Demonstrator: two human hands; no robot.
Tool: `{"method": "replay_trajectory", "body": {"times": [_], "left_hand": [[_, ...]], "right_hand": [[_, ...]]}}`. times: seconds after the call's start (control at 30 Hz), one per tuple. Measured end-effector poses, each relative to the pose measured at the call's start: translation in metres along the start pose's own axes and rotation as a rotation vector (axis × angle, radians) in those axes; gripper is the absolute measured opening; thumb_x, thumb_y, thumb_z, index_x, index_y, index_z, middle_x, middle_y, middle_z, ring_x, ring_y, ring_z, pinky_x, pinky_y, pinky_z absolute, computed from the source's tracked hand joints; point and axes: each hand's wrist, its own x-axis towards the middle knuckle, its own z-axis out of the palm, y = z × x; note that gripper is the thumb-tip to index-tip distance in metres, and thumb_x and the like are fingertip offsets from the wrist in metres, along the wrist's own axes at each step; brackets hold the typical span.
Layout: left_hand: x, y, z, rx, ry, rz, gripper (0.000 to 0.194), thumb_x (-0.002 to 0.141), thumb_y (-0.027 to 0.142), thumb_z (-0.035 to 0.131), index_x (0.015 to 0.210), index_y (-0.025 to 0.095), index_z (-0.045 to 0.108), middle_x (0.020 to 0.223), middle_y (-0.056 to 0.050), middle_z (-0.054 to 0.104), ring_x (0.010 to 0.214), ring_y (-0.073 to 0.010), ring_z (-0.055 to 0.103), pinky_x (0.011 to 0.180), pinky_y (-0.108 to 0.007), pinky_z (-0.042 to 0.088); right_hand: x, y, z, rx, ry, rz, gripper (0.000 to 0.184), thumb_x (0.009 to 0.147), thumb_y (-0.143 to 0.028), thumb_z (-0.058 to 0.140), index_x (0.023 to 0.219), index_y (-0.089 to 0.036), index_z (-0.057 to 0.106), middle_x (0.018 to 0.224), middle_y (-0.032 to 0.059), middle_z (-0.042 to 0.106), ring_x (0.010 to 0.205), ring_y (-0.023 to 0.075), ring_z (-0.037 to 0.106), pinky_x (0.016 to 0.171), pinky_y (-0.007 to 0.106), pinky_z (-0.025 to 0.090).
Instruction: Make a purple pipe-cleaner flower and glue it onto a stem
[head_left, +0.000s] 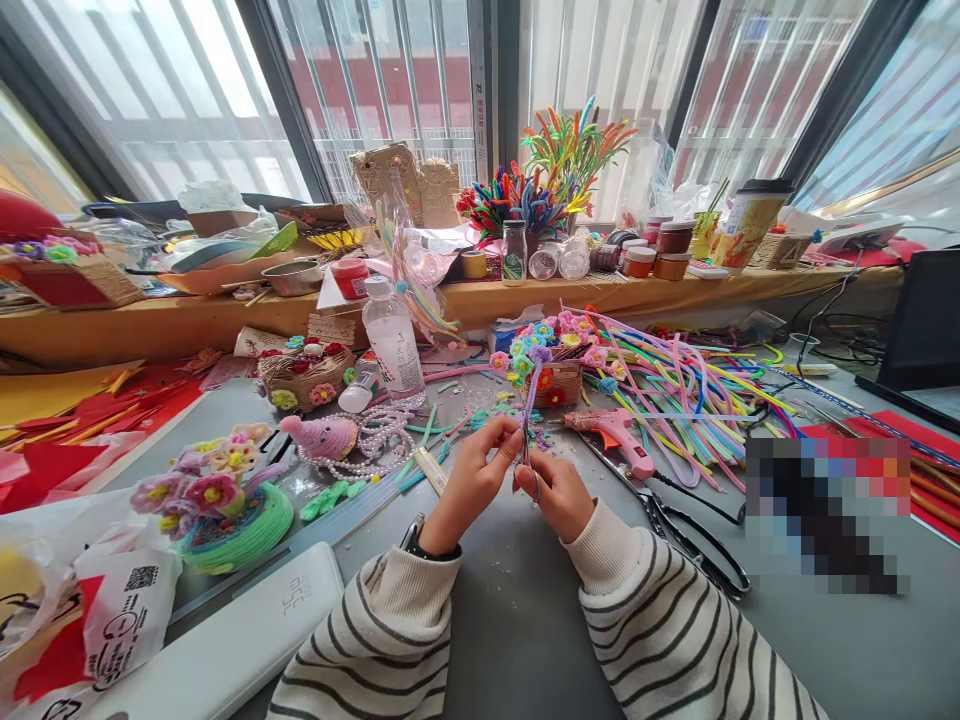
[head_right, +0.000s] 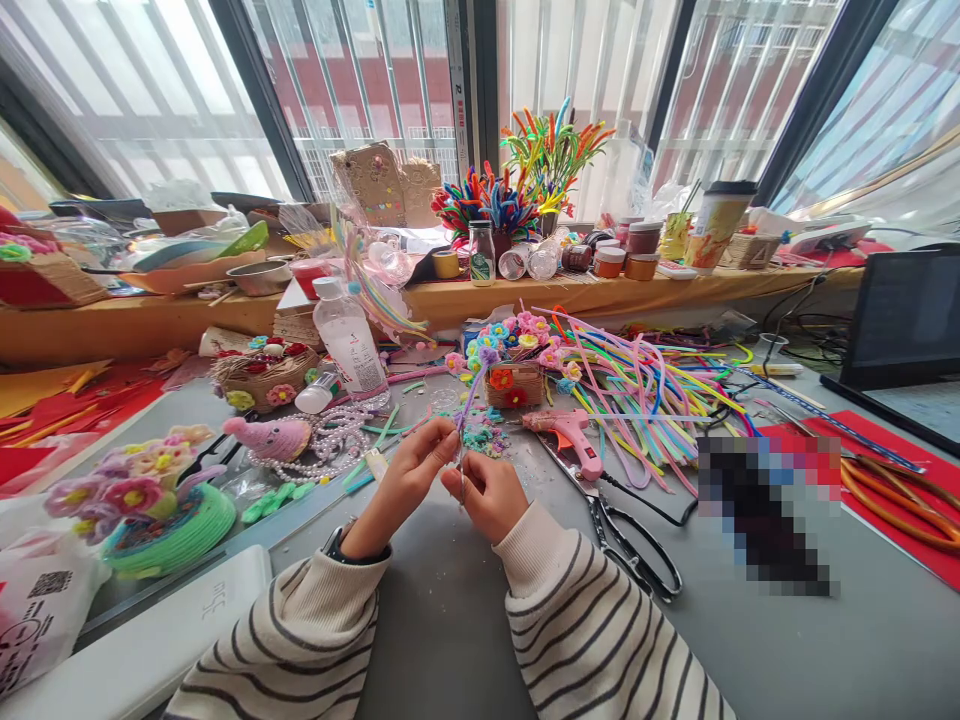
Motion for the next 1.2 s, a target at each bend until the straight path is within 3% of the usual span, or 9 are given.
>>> {"method": "replay_trajectory", "body": {"times": [0.33,0.6,0.8,0.97,1.2], "left_hand": [[-0.0008,0.0016,-0.0002,-0.016,-0.054,-0.003,0.019,0.08,0.03,0.038,0.066,0.018,0.039,0.066,0.001,0.039,0.063,-0.0107,0.037,0.058,-0.022,0.032],[-0.0002,0.003,-0.0018,-0.059,0.004,0.004,0.019,0.081,0.029,0.038,0.065,0.018,0.037,0.066,0.002,0.035,0.063,-0.0101,0.034,0.059,-0.022,0.03],[-0.0025,0.003,-0.0025,-0.082,0.04,-0.009,0.017,0.081,0.029,0.037,0.069,0.018,0.039,0.066,0.002,0.036,0.064,-0.0102,0.035,0.061,-0.022,0.03],[-0.0023,0.0033,-0.0026,-0.084,0.024,-0.004,0.017,0.081,0.029,0.038,0.068,0.017,0.039,0.066,0.002,0.036,0.063,-0.0097,0.034,0.061,-0.022,0.03],[-0.0008,0.0071,-0.0047,-0.156,-0.078,-0.012,0.018,0.081,0.025,0.039,0.065,0.017,0.039,0.068,0.002,0.036,0.065,-0.0093,0.034,0.062,-0.022,0.03]], "right_hand": [[-0.0002,0.0004,-0.0004,0.003,0.083,0.004,0.049,0.069,-0.064,0.036,0.049,-0.018,0.036,0.043,-0.0044,0.035,0.044,0.0073,0.032,0.042,0.021,0.025],[-0.0003,-0.0002,-0.0008,0.02,0.108,0.011,0.042,0.071,-0.051,0.046,0.047,-0.019,0.032,0.041,-0.0044,0.039,0.041,0.0069,0.032,0.044,0.021,0.028],[0.0001,0.0002,-0.0011,0.06,0.136,0.033,0.047,0.069,-0.058,0.043,0.045,-0.019,0.034,0.041,-0.0036,0.037,0.043,0.0075,0.031,0.044,0.021,0.027],[-0.0003,-0.0005,-0.0005,0.066,0.06,0.012,0.055,0.068,-0.068,0.028,0.048,-0.018,0.038,0.045,-0.0031,0.034,0.046,0.0084,0.032,0.044,0.022,0.025],[-0.0009,0.0006,-0.0007,0.057,-0.006,-0.021,0.053,0.068,-0.067,0.032,0.049,-0.018,0.036,0.046,-0.0035,0.033,0.047,0.0078,0.031,0.044,0.021,0.024]]}}
